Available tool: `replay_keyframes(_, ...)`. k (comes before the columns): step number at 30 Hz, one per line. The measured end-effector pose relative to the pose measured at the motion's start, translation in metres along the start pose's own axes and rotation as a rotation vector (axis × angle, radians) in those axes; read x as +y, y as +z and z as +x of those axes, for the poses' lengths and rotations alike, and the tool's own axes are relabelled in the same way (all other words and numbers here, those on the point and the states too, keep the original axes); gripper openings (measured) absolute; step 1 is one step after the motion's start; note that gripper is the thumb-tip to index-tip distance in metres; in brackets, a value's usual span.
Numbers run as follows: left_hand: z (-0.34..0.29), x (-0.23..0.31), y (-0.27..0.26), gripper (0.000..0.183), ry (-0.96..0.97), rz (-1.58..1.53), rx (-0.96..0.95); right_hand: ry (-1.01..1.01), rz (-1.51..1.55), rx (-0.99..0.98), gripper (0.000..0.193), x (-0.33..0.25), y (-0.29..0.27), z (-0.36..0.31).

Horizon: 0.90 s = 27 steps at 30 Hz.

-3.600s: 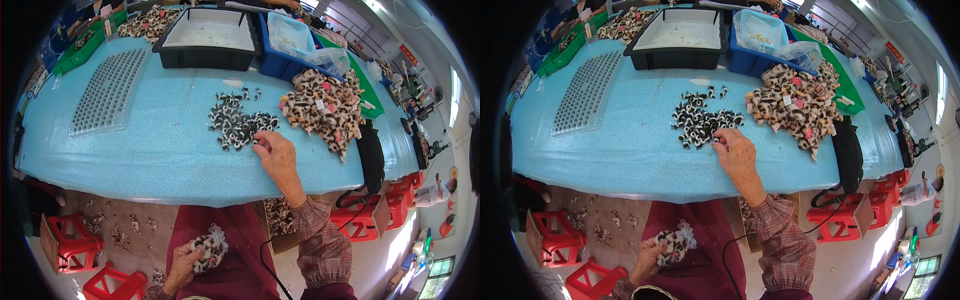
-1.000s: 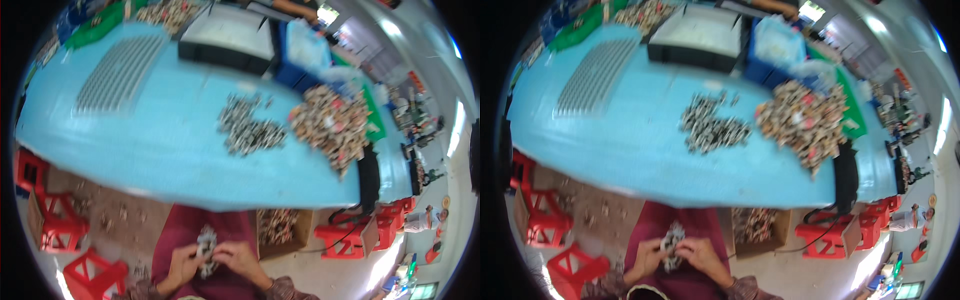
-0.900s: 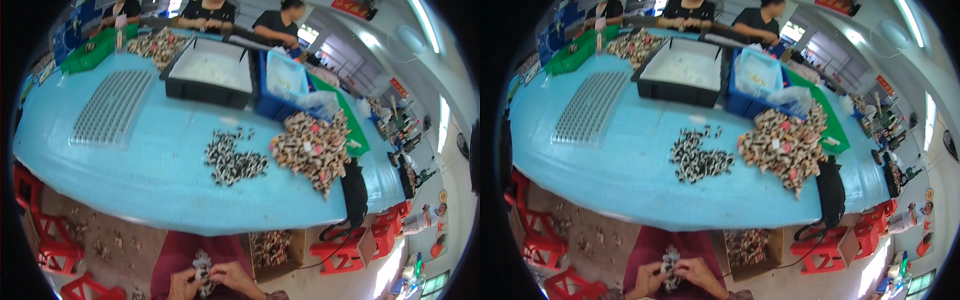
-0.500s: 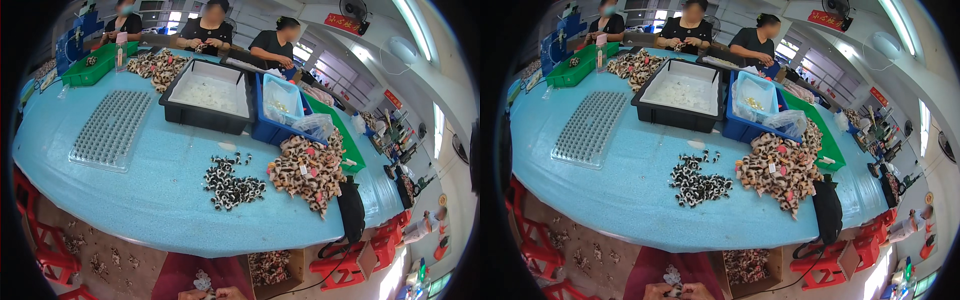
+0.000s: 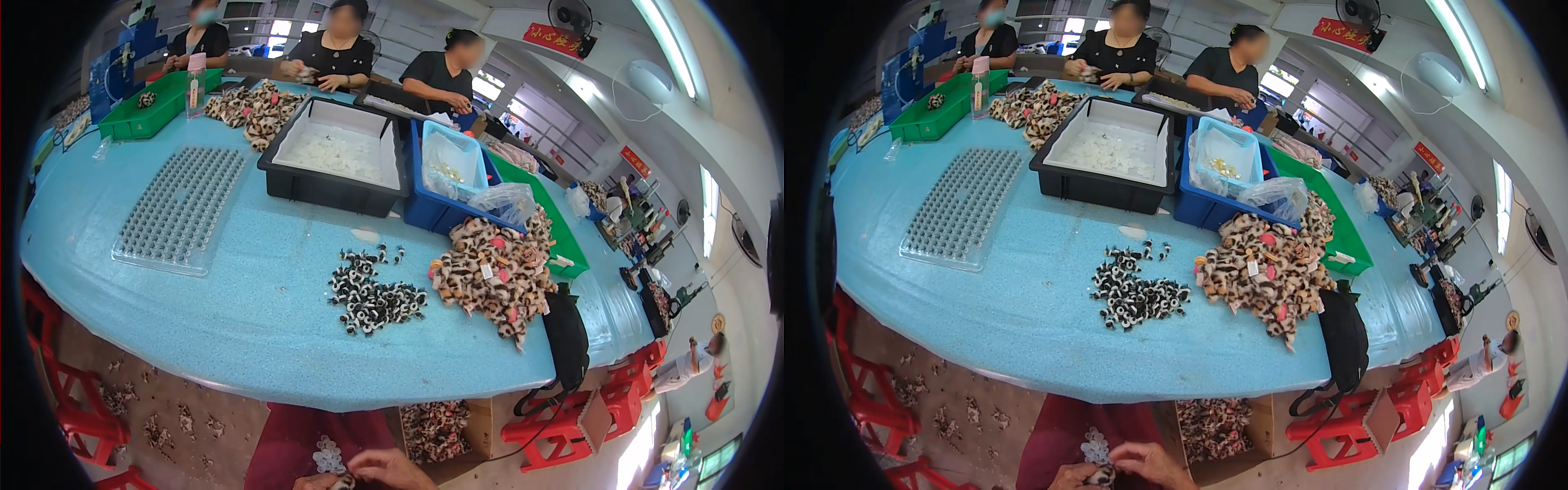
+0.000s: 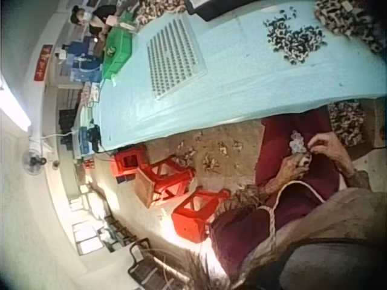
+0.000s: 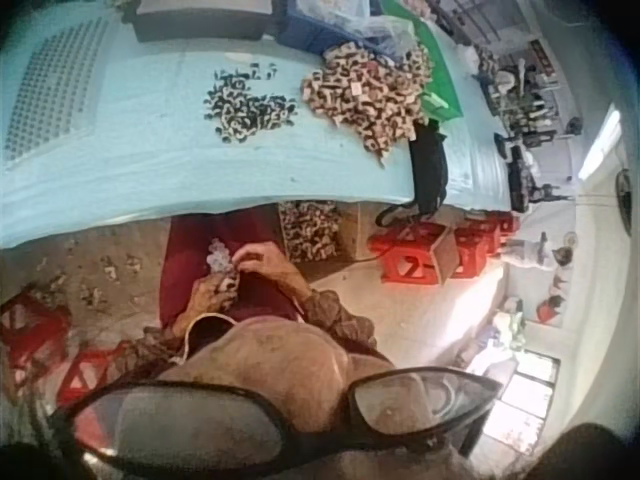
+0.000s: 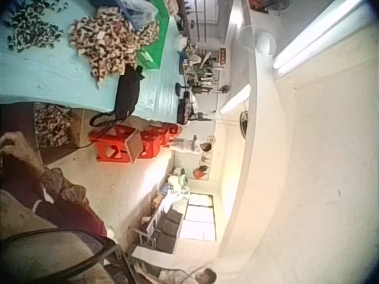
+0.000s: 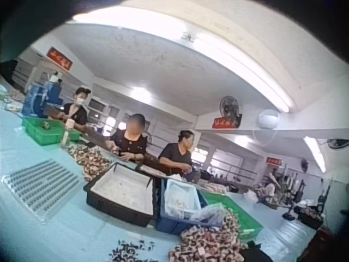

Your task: The recorder is manually assembling small plush toy components by attaching plastic eyes and other fasteners.

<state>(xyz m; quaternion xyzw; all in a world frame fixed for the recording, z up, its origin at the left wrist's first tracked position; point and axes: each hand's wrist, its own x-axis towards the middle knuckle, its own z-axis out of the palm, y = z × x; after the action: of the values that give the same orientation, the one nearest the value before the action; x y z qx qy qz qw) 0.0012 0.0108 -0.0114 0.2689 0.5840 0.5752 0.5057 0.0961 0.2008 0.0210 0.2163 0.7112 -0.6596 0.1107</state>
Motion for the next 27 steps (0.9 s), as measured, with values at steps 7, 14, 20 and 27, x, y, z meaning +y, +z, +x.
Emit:
replay_keyframes(7, -0.024, 0.021, 0.004, 0.027, 0.162, -0.135, 0.076, -0.013, 0.198, -0.362, 0.036, 0.017, 0.012, 0.002)
replay_keyframes(14, -0.017, 0.014, -0.019, 0.020, 0.832, 0.552, 0.269, -0.164, 0.317, -0.050, 0.013, -0.008, 0.044, -0.016)
replay_keyframes(20, -0.029, 0.026, -0.029, 0.028, 0.782, 0.525, 0.310, -0.513, 0.087, 0.066, 0.018, -0.024, 0.062, -0.025)
replay_keyframes(27, -0.049, 0.008, -0.014, 0.022, 0.573, 0.288, 0.332, -0.540, 0.010, 0.072, 0.015, -0.020, 0.073, -0.038)
